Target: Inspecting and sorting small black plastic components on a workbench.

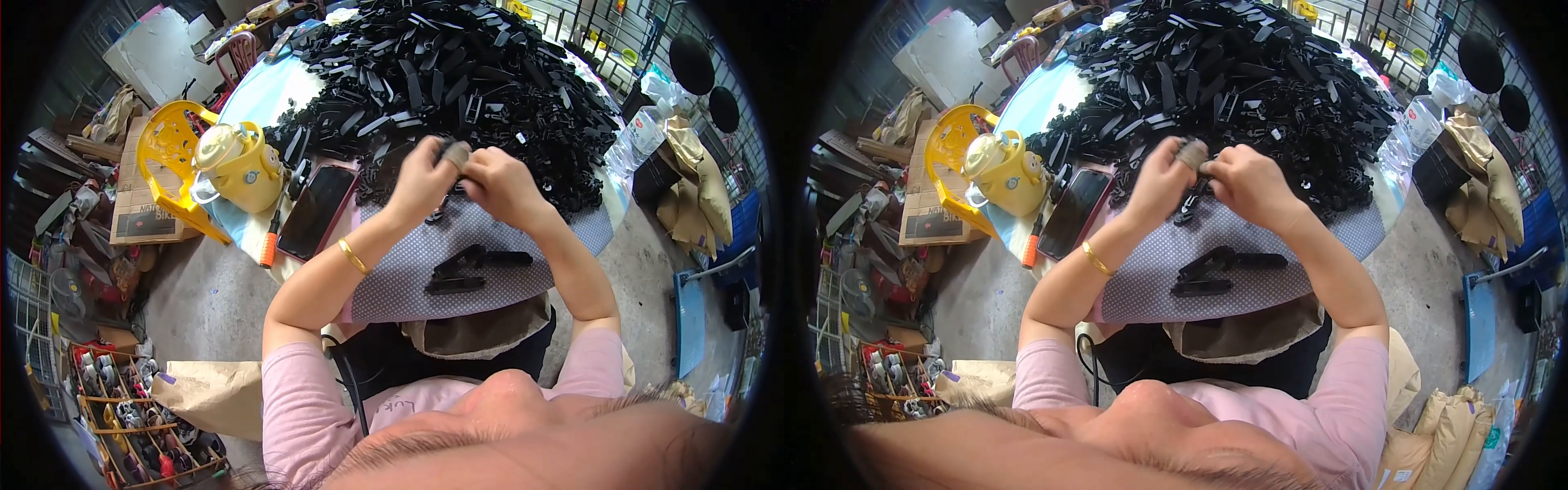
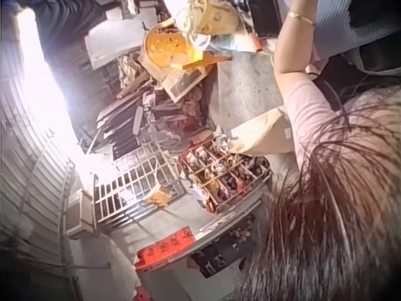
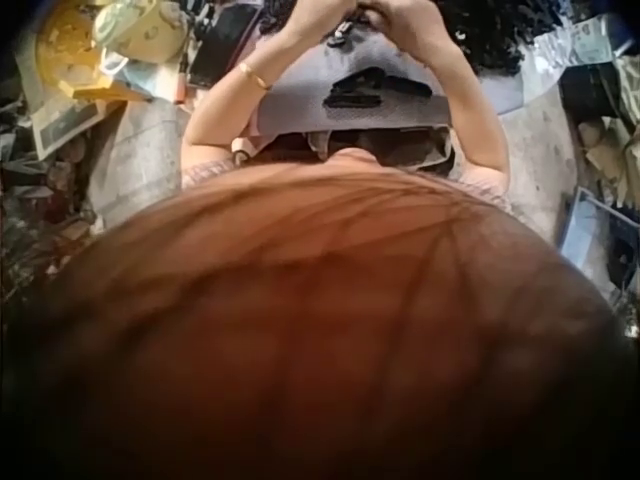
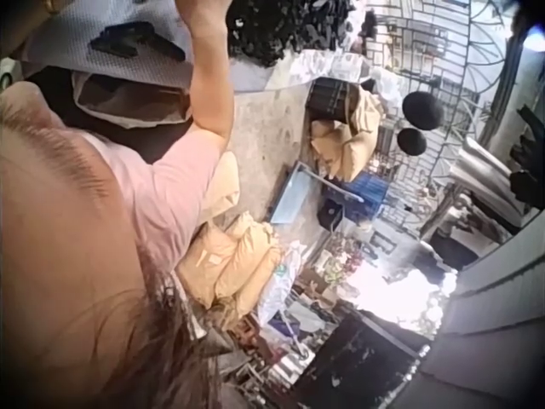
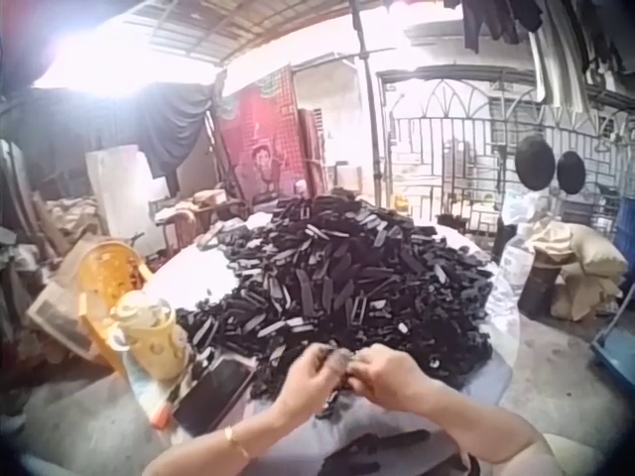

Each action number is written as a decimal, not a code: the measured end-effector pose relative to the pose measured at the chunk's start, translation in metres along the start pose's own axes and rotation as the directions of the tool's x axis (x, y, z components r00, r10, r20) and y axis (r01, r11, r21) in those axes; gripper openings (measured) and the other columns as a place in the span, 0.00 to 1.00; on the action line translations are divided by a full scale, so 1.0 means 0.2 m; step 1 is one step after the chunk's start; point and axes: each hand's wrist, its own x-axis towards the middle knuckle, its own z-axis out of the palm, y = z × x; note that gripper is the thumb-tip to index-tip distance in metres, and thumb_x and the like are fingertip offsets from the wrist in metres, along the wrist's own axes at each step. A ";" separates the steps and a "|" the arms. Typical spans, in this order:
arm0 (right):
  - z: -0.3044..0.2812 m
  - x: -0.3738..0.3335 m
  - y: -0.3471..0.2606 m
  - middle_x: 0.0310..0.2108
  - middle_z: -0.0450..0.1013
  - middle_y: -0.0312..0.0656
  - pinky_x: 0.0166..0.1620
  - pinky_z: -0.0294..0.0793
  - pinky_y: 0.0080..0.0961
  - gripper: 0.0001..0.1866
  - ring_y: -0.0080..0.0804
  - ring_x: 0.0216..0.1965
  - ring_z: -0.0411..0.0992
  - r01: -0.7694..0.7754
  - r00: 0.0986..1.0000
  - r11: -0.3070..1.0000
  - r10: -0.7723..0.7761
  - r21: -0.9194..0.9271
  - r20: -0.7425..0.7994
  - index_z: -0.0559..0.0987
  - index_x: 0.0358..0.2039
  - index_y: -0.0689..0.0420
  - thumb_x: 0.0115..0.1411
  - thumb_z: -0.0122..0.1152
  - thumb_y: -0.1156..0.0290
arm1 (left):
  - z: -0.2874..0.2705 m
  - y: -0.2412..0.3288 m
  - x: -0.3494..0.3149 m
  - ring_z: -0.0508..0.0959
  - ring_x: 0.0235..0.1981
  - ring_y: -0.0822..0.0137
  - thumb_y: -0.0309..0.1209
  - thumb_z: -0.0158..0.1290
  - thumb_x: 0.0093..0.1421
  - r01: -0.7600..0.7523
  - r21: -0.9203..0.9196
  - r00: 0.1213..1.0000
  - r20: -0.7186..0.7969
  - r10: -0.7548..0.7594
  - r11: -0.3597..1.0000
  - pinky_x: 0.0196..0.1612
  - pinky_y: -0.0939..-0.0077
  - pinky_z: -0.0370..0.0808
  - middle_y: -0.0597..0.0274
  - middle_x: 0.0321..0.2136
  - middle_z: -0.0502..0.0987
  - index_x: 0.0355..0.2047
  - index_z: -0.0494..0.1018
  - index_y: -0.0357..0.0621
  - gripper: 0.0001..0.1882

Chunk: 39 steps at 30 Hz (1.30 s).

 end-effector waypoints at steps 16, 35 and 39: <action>0.06 0.02 0.04 0.29 0.72 0.43 0.33 0.71 0.22 0.12 0.31 0.28 0.71 -0.043 0.987 0.900 0.106 0.433 -0.121 0.76 0.37 0.63 0.51 0.60 0.77 | -0.22 0.01 0.07 0.73 0.40 0.53 0.38 0.57 0.51 -0.169 0.902 0.964 0.066 0.259 0.398 0.45 0.64 0.69 0.52 0.30 0.75 0.32 0.75 0.38 0.15; -0.02 0.02 0.05 0.28 0.68 0.36 0.34 0.75 0.18 0.11 0.19 0.25 0.70 -0.104 0.972 0.319 0.233 0.942 0.028 0.68 0.44 0.60 0.61 0.50 0.74 | -0.14 -0.07 0.10 0.77 0.31 0.68 0.32 0.38 0.66 0.433 -0.407 0.884 0.368 -0.290 0.804 0.34 0.74 0.77 0.56 0.34 0.75 0.46 0.66 0.35 0.14; -0.01 0.02 0.05 0.30 0.70 0.36 0.35 0.76 0.19 0.11 0.20 0.29 0.71 -0.193 0.959 0.277 0.256 0.941 0.121 0.69 0.45 0.60 0.63 0.47 0.74 | -0.11 -0.08 0.08 0.77 0.31 0.70 0.32 0.39 0.66 0.404 -0.428 0.897 0.358 -0.259 0.808 0.35 0.75 0.77 0.58 0.35 0.75 0.47 0.66 0.36 0.15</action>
